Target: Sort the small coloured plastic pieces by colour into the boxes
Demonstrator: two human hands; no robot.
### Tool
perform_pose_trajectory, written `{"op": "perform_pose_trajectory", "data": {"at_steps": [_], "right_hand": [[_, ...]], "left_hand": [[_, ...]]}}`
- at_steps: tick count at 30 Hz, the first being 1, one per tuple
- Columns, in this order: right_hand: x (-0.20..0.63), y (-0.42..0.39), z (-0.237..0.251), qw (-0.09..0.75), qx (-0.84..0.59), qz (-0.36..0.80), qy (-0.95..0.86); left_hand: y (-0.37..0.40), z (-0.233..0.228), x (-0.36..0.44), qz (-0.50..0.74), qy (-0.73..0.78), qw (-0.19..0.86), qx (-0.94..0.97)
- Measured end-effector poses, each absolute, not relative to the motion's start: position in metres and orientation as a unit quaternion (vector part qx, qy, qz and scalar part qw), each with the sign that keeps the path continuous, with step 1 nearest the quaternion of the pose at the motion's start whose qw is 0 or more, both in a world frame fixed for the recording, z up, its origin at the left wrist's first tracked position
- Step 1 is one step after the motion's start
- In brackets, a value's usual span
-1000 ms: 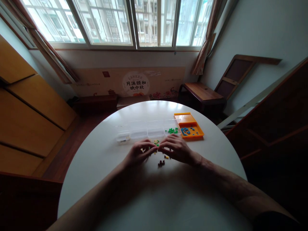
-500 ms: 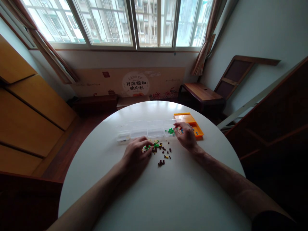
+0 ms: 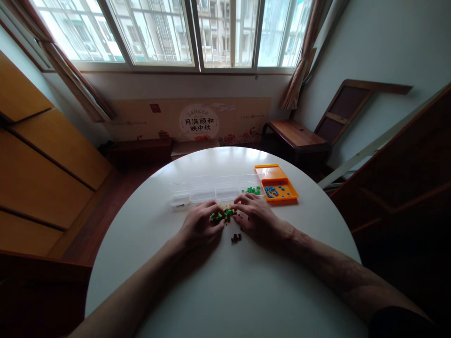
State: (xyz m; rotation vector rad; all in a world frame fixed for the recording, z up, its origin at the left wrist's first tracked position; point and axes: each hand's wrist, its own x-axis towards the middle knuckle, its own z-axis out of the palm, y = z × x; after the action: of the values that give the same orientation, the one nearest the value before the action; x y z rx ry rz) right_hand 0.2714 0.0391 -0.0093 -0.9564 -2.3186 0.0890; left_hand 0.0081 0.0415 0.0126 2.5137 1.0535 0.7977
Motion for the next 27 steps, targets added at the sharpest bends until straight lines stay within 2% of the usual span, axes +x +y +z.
{"op": "perform_pose_trajectory", "data": {"at_steps": [11,20,27], "right_hand": [[0.2697,0.0346,-0.0023,0.330,-0.356,0.118,-0.866],[0.2715,0.0367,-0.0060,0.319,-0.344,0.117,-0.875],[0.2692,0.0342,-0.0045,0.324,-0.348,0.085,-0.876]], "left_hand": [[0.0437,0.0086,0.0063,0.284,0.349,0.153,0.880],[0.0459,0.0090,0.0061,0.288,0.323,0.180,0.883],[0.0453,0.0060,0.0070,0.289,0.345,0.152,0.880]]}}
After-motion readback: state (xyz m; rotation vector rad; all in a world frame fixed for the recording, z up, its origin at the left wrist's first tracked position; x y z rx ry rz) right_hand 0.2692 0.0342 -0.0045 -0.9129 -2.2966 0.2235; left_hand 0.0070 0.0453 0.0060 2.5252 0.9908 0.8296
